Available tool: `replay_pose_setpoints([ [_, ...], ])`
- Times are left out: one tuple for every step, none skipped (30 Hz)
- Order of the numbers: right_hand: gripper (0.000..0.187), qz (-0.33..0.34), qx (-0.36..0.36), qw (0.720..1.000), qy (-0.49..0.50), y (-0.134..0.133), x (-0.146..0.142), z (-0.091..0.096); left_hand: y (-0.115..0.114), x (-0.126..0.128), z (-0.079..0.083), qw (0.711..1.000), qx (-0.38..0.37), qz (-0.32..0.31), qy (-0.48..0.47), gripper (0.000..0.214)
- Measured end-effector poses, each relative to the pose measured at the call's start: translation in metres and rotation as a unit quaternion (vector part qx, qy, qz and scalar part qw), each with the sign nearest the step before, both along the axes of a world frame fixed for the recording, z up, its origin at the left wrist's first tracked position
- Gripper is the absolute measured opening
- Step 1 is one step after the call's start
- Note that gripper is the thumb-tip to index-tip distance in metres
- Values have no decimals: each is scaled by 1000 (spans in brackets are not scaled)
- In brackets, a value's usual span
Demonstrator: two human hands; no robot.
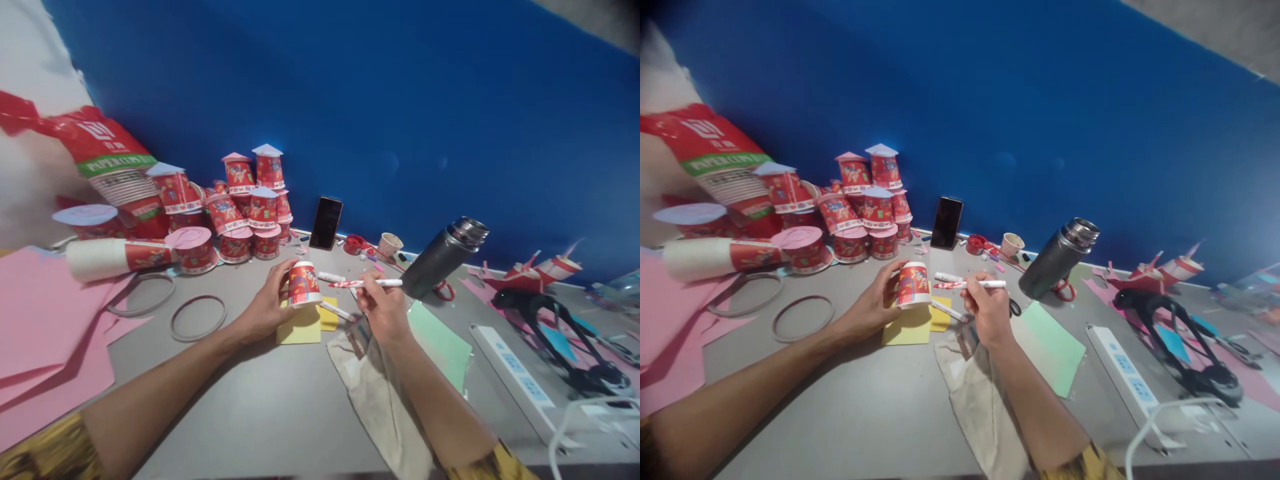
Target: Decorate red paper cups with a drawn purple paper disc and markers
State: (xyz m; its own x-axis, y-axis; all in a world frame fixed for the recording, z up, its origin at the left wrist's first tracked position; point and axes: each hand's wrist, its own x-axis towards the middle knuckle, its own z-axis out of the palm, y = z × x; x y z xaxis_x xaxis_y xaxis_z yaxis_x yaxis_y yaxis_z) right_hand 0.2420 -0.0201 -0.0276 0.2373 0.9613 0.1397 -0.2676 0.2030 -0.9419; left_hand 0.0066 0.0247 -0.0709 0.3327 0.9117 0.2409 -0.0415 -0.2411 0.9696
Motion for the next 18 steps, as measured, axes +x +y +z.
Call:
replay_pose_setpoints([
  [44,-1,2,1000,-11,-2,0,-3,0,0,-1,1000,9,-3,14,90],
  [43,3,4,1000,-25,-3,1,-6,-1,0,-1,999,15,-5,28,89],
  [41,7,8,999,-41,-5,1,-7,-1,-1,-1,999,19,-7,40,88],
  [39,10,12,998,-58,-6,0,-9,-1,-1,-1,998,20,-9,53,88],
  [37,10,17,997,-75,-7,0,-10,-2,-1,0,998,19,-11,66,88],
  [35,9,23,996,-90,-8,0,-10,-2,-2,2,997,17,-13,77,88],
  [33,7,29,994,-103,-9,-1,-11,-2,-2,3,996,13,-16,88,88],
  [33,4,35,993,-112,-10,-1,-11,-2,-3,5,995,9,-18,96,87],
  [32,1,40,992,-116,-10,-1,-12,-2,-3,6,995,6,-21,102,87],
  [32,-3,44,992,-118,-10,-2,-12,-2,-4,7,994,4,-24,105,87],
  [33,-9,47,992,-118,-9,-2,-14,-1,-5,8,994,3,-27,104,87],
  [33,-17,50,991,-120,-9,-2,-15,-1,-5,9,994,5,-30,101,86],
  [33,-28,55,990,-125,-8,-2,-16,-1,-6,9,995,7,-33,98,86],
  [33,-40,60,988,-133,-7,-2,-18,-1,-6,9,995,10,-34,96,85],
  [33,-48,66,986,-144,-7,-2,-19,-1,-6,10,995,15,-36,96,85],
  [33,-55,72,983,-158,-6,-2,-21,-1,-6,10,994,21,-35,98,84],
  [33,-57,78,980,-175,-7,-2,-22,-2,-6,11,994,27,-33,99,84],
  [33,-55,83,976,-195,-7,-1,-23,-2,-6,11,994,32,-31,97,84],
])
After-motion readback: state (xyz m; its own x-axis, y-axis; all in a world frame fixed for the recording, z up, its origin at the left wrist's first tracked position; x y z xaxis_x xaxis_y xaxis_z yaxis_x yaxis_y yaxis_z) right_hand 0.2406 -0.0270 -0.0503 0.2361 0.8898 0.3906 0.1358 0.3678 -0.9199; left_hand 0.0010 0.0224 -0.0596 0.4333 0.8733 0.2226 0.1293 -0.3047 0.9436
